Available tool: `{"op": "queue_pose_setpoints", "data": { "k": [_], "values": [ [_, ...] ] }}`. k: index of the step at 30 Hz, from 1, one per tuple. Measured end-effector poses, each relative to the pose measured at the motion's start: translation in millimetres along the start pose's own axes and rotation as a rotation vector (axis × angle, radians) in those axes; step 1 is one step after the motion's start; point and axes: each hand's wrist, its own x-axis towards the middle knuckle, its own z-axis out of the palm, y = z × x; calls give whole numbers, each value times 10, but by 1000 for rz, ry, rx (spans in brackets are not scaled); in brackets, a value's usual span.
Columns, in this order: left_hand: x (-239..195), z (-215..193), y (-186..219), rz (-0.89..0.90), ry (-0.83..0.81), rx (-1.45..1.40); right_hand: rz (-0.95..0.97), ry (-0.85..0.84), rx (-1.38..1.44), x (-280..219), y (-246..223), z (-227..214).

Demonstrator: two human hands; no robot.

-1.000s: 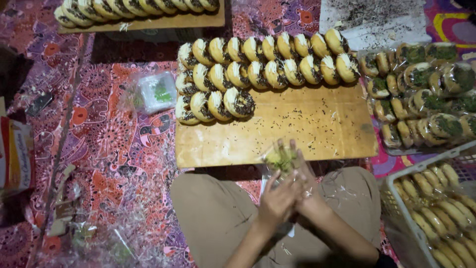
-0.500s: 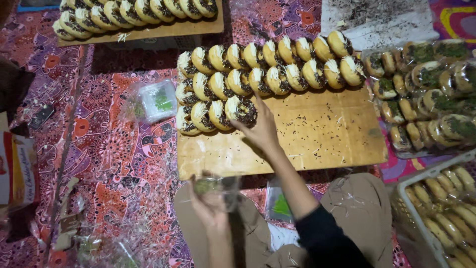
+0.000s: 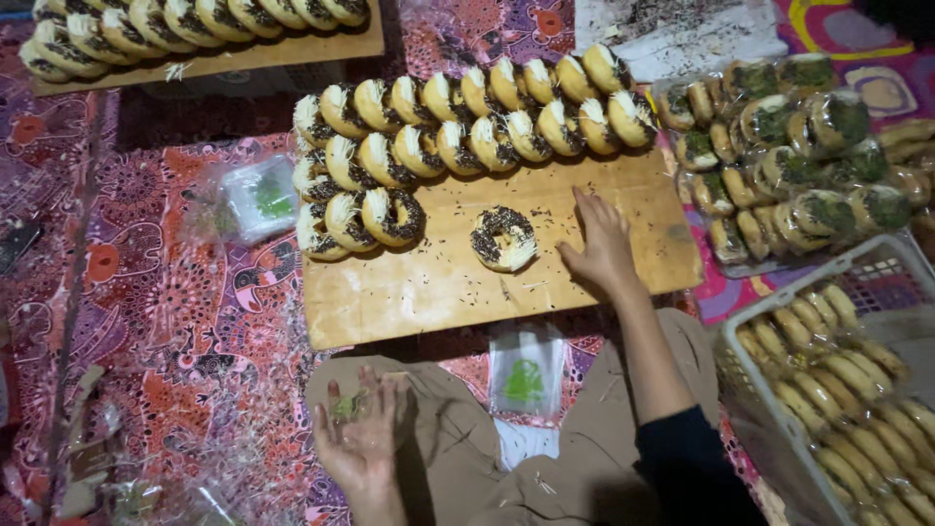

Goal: The person sits on the floor and repeatedly picks up ring-shaped pastries from a wooden board, places them into clear plastic bags, and sets the packaged items into a white basket. The person handles the pastries one at a time throughout the clip.

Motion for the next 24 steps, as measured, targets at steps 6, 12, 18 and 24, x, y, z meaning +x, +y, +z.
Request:
{"op": "queue_pose_setpoints", "data": {
  "k": [6,12,18,24],
  "values": [
    [157,190,-296,-59,-118,-80,113,112,-156,-81,-594,671],
    [413,450,-390,-82,-92,-441,162,59,773,-446,-1102,315],
    [-13,464,-868,-6,-257,-406,-46,36,641,-1547,-1630,-382],
    [-557,488,-1165,-40,-561,-80,-138,106,348,-1601,-1936,-556]
  ]
}}
